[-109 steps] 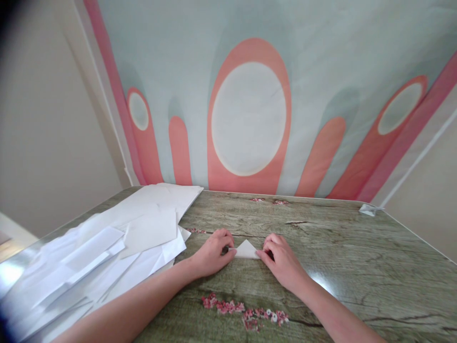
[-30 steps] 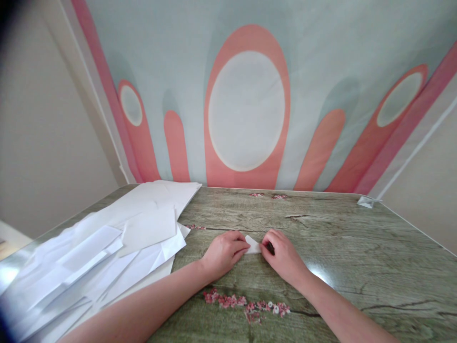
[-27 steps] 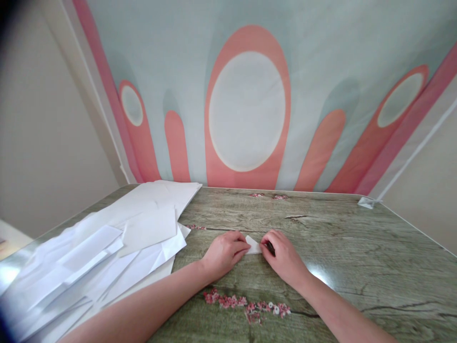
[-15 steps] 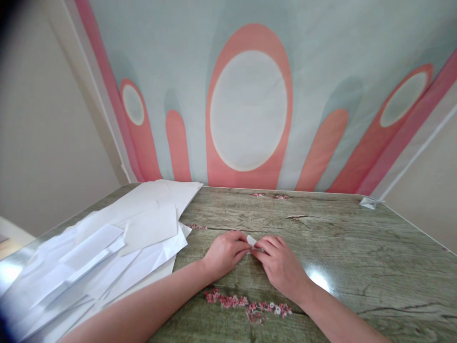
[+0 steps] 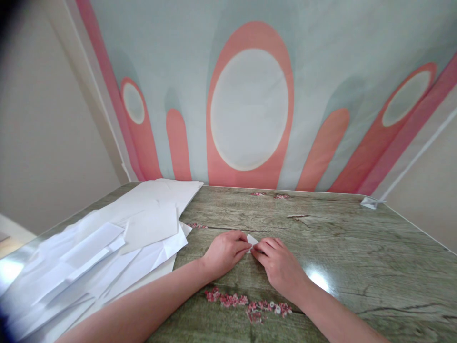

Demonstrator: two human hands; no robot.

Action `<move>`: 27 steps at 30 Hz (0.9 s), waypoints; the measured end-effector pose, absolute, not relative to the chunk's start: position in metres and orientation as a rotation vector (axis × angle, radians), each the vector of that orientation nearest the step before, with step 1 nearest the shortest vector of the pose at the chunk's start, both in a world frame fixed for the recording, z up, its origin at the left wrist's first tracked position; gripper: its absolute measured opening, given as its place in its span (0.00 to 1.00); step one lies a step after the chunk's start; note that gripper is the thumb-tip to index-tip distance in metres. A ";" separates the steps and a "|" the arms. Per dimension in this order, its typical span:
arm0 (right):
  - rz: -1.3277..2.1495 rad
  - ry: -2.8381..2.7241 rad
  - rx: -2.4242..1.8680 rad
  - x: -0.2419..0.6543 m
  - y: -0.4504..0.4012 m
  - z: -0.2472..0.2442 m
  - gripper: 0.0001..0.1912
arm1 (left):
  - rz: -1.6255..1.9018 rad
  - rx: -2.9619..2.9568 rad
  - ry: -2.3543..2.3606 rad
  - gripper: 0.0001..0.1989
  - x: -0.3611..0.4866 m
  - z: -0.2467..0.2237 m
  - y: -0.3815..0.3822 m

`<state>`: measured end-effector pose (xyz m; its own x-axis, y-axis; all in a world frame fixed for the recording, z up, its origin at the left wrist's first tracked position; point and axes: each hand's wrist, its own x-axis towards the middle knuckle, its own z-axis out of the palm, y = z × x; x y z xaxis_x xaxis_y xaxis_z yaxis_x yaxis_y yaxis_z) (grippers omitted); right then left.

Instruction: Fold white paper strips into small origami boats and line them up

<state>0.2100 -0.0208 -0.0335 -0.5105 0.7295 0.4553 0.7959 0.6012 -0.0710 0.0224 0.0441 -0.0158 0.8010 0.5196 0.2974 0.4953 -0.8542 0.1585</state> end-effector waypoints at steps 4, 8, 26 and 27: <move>-0.181 -2.377 -1.192 0.210 -0.020 -0.034 0.13 | 0.369 3.134 0.767 0.06 0.021 -0.008 0.035; -0.132 -2.376 -1.194 0.210 -0.020 -0.032 0.14 | 0.324 3.270 0.700 0.05 0.022 -0.003 0.024; -0.193 -2.414 -1.305 0.204 -0.023 -0.026 0.12 | 0.122 3.353 0.736 0.07 0.025 -0.003 0.012; -0.215 -2.418 -1.313 0.205 -0.022 -0.026 0.12 | 0.111 3.350 0.736 0.06 0.025 -0.003 0.013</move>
<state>0.2046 -0.0224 -0.0262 -0.4916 0.7746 0.3979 0.8326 0.5519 -0.0458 0.0248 0.0125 -0.0026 0.9079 0.4008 0.1232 0.4193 -0.8681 -0.2658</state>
